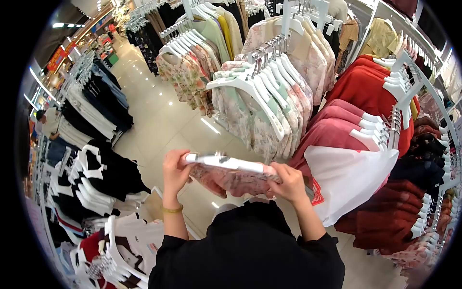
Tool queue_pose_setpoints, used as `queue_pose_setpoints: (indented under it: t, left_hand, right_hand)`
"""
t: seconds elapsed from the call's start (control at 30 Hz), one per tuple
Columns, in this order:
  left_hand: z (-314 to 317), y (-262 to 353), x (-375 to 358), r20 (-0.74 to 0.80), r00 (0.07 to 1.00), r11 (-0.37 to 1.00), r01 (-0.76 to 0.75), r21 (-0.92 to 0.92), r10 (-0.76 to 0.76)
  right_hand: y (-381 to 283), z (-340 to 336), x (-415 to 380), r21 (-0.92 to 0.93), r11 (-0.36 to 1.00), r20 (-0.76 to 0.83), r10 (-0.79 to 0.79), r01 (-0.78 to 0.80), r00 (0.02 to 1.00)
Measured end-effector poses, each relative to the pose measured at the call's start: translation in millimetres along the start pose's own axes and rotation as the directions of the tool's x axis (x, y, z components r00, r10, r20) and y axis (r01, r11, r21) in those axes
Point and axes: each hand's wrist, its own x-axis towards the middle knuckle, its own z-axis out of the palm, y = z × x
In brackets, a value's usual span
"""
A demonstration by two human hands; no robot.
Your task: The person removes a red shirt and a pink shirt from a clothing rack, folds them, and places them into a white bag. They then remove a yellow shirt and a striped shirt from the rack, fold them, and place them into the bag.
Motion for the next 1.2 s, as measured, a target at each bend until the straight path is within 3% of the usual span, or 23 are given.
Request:
queue_pose_setpoints:
  t: [0.2, 0.3, 0.4, 0.43, 0.5, 0.57, 0.63, 0.7, 0.8, 0.87, 0.9, 0.97, 1.0, 1.03, 1.07, 1.1, 1.17, 1.2]
  left_hand:
    - [39.2, -59.1, 72.4, 0.067, 0.998, 0.999, 0.002, -0.053, 0.002]
    - [46.1, -92.3, 107.9, 0.112, 0.994, 0.995, -0.004, -0.099, 0.015]
    - [46.6, -117.1, 141.9, 0.088, 0.996, 0.954, 0.017, -0.299, 0.010]
    - [45.0, -124.5, 155.5, 0.049, 0.998, 0.958, -0.016, -0.288, 0.032]
    - [42.1, -143.6, 184.5, 0.017, 0.996, 0.955, -0.073, -0.289, 0.082]
    - [41.4, -168.7, 202.2, 0.090, 0.996, 0.962, 0.038, -0.269, -0.014]
    - [43.8, -179.6, 219.5, 0.136, 0.991, 0.964, 0.041, -0.263, -0.005]
    - [51.6, -191.8, 232.5, 0.034, 0.999, 0.924, -0.010, -0.382, 0.024]
    - [55.0, -202.6, 242.1, 0.059, 0.995, 0.925, -0.046, -0.376, 0.074]
    - [57.2, -195.2, 245.3, 0.051, 0.991, 0.925, -0.097, -0.369, 0.124]
    - [57.6, -189.2, 245.9, 0.059, 0.989, 0.919, -0.107, -0.378, 0.139]
    - [57.3, -174.2, 243.7, 0.198, 0.962, 0.914, -0.098, -0.393, 0.188]
    - [58.0, -157.6, 242.9, 0.178, 0.941, 0.898, -0.200, -0.392, 0.287]
    - [57.0, -144.1, 238.4, 0.212, 0.925, 0.903, -0.223, -0.367, 0.315]
    - [57.4, -122.8, 236.8, 0.196, 0.885, 0.874, -0.341, -0.345, 0.422]
    - [58.8, -99.1, 236.7, 0.180, 0.832, 0.830, -0.455, -0.322, 0.525]
    - [59.4, -64.8, 235.6, 0.202, 0.728, 0.747, -0.584, -0.319, 0.655]
    - [64.7, -57.8, 233.8, 0.200, 0.687, 0.706, -0.616, -0.349, 0.698]
  right_hand:
    - [-0.8, 1.3, 66.0, 0.091, 0.977, -0.005, 0.195, -0.194, 0.981]
    - [0.7, -7.9, 86.7, 0.327, 0.889, 0.107, 0.302, -0.321, 0.947]
    - [21.8, 5.5, 85.6, 0.510, 0.821, -0.014, 0.305, -0.255, 0.952]
    - [24.5, 9.2, 81.7, 0.505, 0.824, -0.044, 0.321, -0.256, 0.946]
    - [25.8, 12.9, 74.1, 0.353, 0.808, 0.106, 0.467, -0.472, 0.878]
    - [22.7, 19.8, 69.7, 0.254, 0.806, 0.092, 0.530, -0.535, 0.843]
    - [44.5, 41.9, 50.3, 0.176, 0.818, 0.090, 0.541, -0.548, 0.836]
    - [44.4, 53.9, 34.4, 0.176, 0.802, -0.002, 0.580, -0.571, 0.814]
    - [31.6, 62.0, 16.9, 0.140, 0.796, -0.143, 0.605, -0.590, 0.783]
    - [5.1, 53.3, 23.9, 0.215, 0.689, -0.243, 0.724, -0.692, 0.646]
    - [-4.3, 53.3, 27.0, 0.218, 0.684, -0.259, 0.728, -0.696, 0.634]
    - [-22.1, 55.4, 36.4, 0.353, 0.737, -0.447, 0.674, -0.576, 0.588]
    - [-34.6, 52.7, 47.6, 0.355, 0.732, -0.454, 0.678, -0.581, 0.577]
    - [-49.2, 48.8, 61.6, 0.234, 0.838, -0.506, 0.538, -0.493, 0.674]
    - [-59.3, 46.8, 71.4, 0.102, 0.915, -0.535, 0.381, -0.390, 0.754]
    - [-65.1, 47.2, 75.8, 0.099, 0.912, -0.542, 0.385, -0.399, 0.746]
    - [-73.0, 49.5, 79.6, -0.151, 0.893, -0.346, 0.354, -0.424, 0.869]
    - [-71.1, 53.7, 76.9, -0.224, 0.883, -0.342, 0.325, -0.412, 0.882]
